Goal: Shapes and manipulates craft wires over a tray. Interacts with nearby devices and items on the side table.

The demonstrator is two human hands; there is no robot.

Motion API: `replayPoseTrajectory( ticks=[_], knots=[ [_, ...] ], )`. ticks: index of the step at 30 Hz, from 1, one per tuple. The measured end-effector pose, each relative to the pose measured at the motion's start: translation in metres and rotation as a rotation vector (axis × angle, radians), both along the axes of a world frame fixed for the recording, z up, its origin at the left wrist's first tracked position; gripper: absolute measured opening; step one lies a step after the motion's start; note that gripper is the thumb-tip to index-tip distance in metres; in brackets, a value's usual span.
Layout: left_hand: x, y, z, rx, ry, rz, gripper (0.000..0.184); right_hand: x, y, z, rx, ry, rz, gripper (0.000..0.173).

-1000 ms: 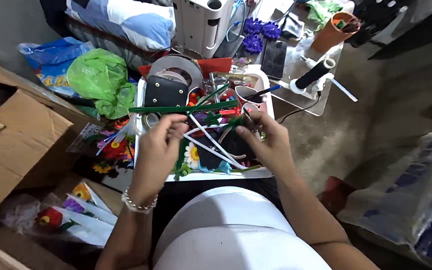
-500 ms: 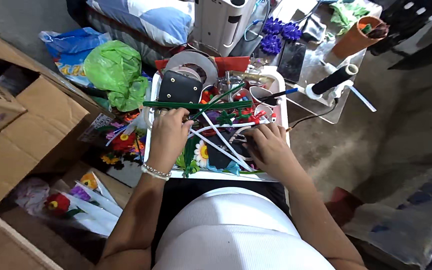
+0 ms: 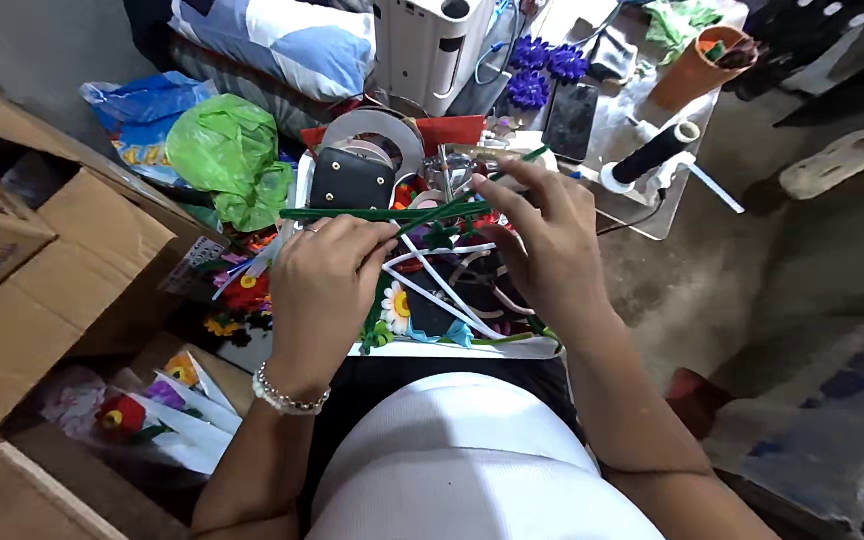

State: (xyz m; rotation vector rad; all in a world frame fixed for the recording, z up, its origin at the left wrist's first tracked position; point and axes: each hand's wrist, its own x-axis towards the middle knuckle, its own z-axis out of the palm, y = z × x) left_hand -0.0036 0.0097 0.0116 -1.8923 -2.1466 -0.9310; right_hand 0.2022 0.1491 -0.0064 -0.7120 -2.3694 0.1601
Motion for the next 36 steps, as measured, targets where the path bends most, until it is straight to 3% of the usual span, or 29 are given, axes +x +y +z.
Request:
replayPoseTrajectory(
  ticks=[6, 10, 15, 18, 22, 25, 28, 32, 36],
  knots=[
    [-0.004, -0.012, 0.005, 0.056, -0.074, -0.021, 0.017, 0.002, -0.005, 0.003, 0.093, -0.018, 0.016, 0.025],
    [-0.015, -0.021, 0.008, 0.034, -0.007, -0.056, 0.013, 0.014, 0.001, 0.007, 0.160, 0.090, -0.023, 0.014],
    [-0.031, -0.030, 0.009, 0.006, 0.105, -0.022, 0.025, 0.032, 0.012, 0.026, 0.212, 0.175, -0.153, 0.014],
    [-0.028, -0.027, 0.008, 0.048, 0.089, 0.021, 0.030, 0.036, 0.014, 0.031, 0.201, 0.169, -0.166, 0.027],
    [-0.021, -0.023, 0.004, 0.123, -0.003, 0.086, 0.028, 0.042, 0.016, 0.023, 0.210, 0.278, -0.242, 0.012],
    [-0.015, -0.018, -0.001, 0.193, -0.185, 0.035, 0.026, 0.041, 0.010, 0.017, 0.101, 0.329, -0.240, 0.015],
    [0.005, -0.006, -0.008, 0.282, -0.580, -0.124, 0.041, 0.029, -0.003, 0.009, -0.062, 0.422, -0.077, 0.029],
    [0.036, 0.010, -0.007, 0.360, -0.974, -0.226, 0.051, 0.005, -0.026, -0.005, -0.176, 0.544, 0.087, 0.018],
    [0.049, 0.023, -0.007, 0.395, -1.108, -0.291, 0.046, -0.007, -0.041, -0.010, -0.311, 0.606, 0.199, 0.016]
  ],
)
